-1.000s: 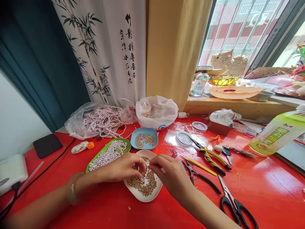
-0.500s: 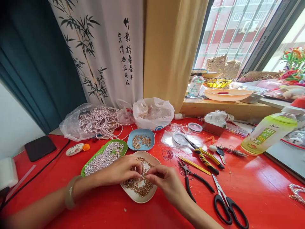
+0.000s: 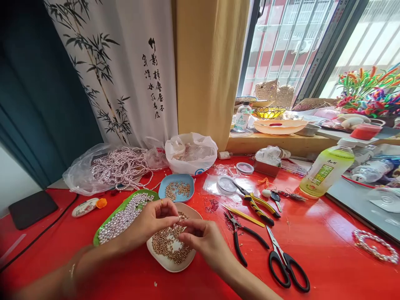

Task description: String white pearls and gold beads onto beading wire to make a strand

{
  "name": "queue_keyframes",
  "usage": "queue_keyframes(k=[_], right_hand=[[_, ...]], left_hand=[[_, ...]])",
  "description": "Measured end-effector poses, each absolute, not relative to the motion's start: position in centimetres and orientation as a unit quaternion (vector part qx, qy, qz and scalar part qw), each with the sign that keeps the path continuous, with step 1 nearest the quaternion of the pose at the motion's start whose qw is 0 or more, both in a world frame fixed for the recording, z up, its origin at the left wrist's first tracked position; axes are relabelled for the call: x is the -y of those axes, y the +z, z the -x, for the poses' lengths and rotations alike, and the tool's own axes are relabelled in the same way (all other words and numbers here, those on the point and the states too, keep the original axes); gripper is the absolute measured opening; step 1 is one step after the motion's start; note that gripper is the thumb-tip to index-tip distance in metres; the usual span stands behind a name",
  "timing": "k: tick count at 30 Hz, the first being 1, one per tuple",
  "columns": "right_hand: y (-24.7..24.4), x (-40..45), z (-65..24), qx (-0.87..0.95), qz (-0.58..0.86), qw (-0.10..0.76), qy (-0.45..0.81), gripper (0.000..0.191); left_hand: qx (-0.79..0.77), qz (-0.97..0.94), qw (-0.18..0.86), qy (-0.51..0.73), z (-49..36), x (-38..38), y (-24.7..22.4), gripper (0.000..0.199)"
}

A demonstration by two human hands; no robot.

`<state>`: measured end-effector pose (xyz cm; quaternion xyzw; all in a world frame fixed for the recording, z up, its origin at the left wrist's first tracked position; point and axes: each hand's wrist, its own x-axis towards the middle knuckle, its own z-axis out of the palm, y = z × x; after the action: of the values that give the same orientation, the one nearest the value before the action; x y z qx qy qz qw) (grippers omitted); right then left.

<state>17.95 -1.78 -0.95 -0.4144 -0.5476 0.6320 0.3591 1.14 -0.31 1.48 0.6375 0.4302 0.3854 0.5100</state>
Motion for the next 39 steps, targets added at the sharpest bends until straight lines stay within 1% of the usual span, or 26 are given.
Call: queue_keyframes(k=[3, 6, 11, 16, 20, 25, 32, 35, 39], right_hand=[[-0.6, 2.0, -17.9, 0.55, 0.395, 0.347, 0.649, 0.023], [-0.5, 2.1, -17.9, 0.538, 0.394, 0.346, 0.66, 0.019], [-0.4, 2.2, -18.2, 0.515, 0.41, 0.358, 0.662, 0.02], [0.0, 2.5, -18.4, 0.518, 0.402, 0.361, 0.662, 0.025], [0.0, 2.6, -18.5, 0.515, 0.407, 0.367, 0.659, 0.026], [-0.2, 2.4, -18.7, 0.51, 0.411, 0.374, 0.657, 0.026], [0.1, 2.4, -19.2, 0.515, 0.397, 0.37, 0.664, 0.026], [0.2, 2.4, -19.2, 0.515, 0.389, 0.366, 0.67, 0.024], [0.2, 2.4, -19.2, 0.518, 0.397, 0.359, 0.667, 0.024]], left_hand=[[-0.412, -0.643, 0.534, 0.363, -1.5, 0.9, 1.3, 0.01], [-0.415, -0.663, 0.532, 0.324, -1.6, 1.4, 1.5, 0.013], [-0.409, -0.724, 0.456, 0.316, -1.4, 1.8, 2.2, 0.017], [-0.378, -0.783, 0.394, 0.298, -1.5, 2.1, 2.6, 0.018], [-0.373, -0.796, 0.38, 0.288, -1.5, 2.3, 2.8, 0.018], [-0.418, -0.784, 0.359, 0.286, -1.3, 2.2, 2.8, 0.02], [-0.447, -0.781, 0.334, 0.28, -1.1, 1.8, 2.7, 0.012], [-0.44, -0.773, 0.351, 0.292, -1.2, 1.7, 2.6, 0.013], [-0.445, -0.734, 0.428, 0.284, -1.2, 1.4, 2.4, 0.014]])
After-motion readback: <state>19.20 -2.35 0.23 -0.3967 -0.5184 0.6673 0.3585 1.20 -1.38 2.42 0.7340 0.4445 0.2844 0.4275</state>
